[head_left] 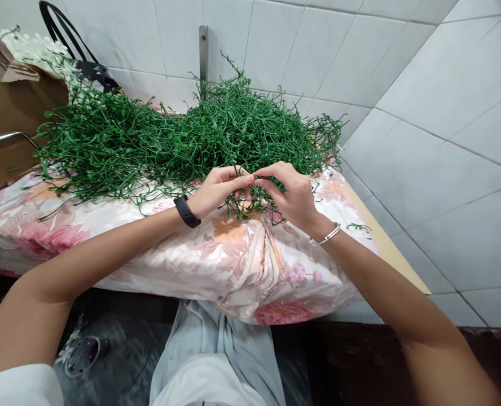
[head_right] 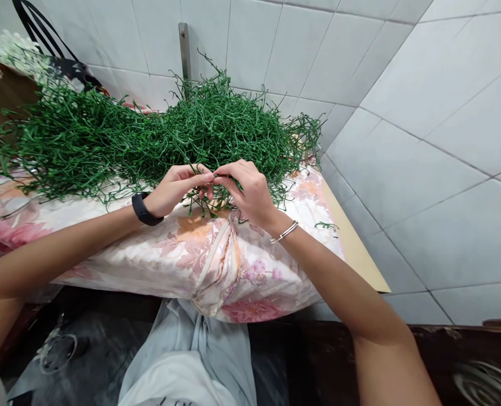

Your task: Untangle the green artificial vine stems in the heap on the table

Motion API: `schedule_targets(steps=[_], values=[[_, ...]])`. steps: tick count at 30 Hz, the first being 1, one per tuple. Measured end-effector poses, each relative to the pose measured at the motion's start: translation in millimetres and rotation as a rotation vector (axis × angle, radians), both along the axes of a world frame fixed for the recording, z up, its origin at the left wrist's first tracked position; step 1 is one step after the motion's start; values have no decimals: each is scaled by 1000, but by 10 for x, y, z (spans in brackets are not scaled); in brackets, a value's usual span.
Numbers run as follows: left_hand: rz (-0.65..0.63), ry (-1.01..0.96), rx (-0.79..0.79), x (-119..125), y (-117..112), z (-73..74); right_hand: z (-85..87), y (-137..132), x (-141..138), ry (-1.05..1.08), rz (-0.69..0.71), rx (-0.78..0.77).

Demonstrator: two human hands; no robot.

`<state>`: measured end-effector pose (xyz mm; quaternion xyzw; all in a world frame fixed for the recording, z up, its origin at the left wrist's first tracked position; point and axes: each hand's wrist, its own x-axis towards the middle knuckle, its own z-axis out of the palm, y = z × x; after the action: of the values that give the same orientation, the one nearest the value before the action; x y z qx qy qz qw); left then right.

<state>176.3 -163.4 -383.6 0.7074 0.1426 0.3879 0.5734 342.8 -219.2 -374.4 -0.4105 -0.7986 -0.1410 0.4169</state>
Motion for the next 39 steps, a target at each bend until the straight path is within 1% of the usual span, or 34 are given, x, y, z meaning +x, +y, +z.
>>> schedule_targets(steps=[2,4,7,10,13,17,19,20,22,26,28,30,31,32,33,34,35,37,39], values=[[-3,4,20,-2,-8,10,-3,-16,-8,46,-6,-22],[-10,4,26,-5,-23,25,-2,-29,-15,67,-10,-10],[-32,6,-20,-8,-53,51,6,-40,-22,83,2,4],[-43,12,-44,-12,-65,61,17,-45,-30,90,23,-37],[-70,21,-50,-25,-49,55,33,-45,-26,102,59,-113],[-87,12,-5,-52,-7,39,85,-41,27,138,139,-295],[-76,16,34,-56,10,20,116,-39,63,126,122,-345],[-58,16,55,-53,15,6,127,-39,75,107,99,-339],[5,15,120,-37,15,-34,133,-39,73,42,62,-262],[223,30,314,-10,-36,-105,94,-26,-4,-46,11,-69],[325,16,400,-33,-68,-112,99,-2,21,-39,-47,-12],[419,-39,432,-82,-76,-94,152,31,156,50,-129,42],[460,-81,408,-108,-66,-76,196,48,261,139,-172,64],[484,-121,352,-130,-47,-54,244,62,378,258,-194,92],[486,-157,276,-143,-22,-31,291,73,491,353,-179,78],[461,-182,196,-145,7,-9,329,81,586,452,-137,74],[412,-191,128,-136,36,10,352,85,653,494,-76,46],[283,-170,40,-93,82,29,346,86,684,471,-15,-16],[187,-141,-8,-43,105,22,282,85,609,316,-35,-54]])
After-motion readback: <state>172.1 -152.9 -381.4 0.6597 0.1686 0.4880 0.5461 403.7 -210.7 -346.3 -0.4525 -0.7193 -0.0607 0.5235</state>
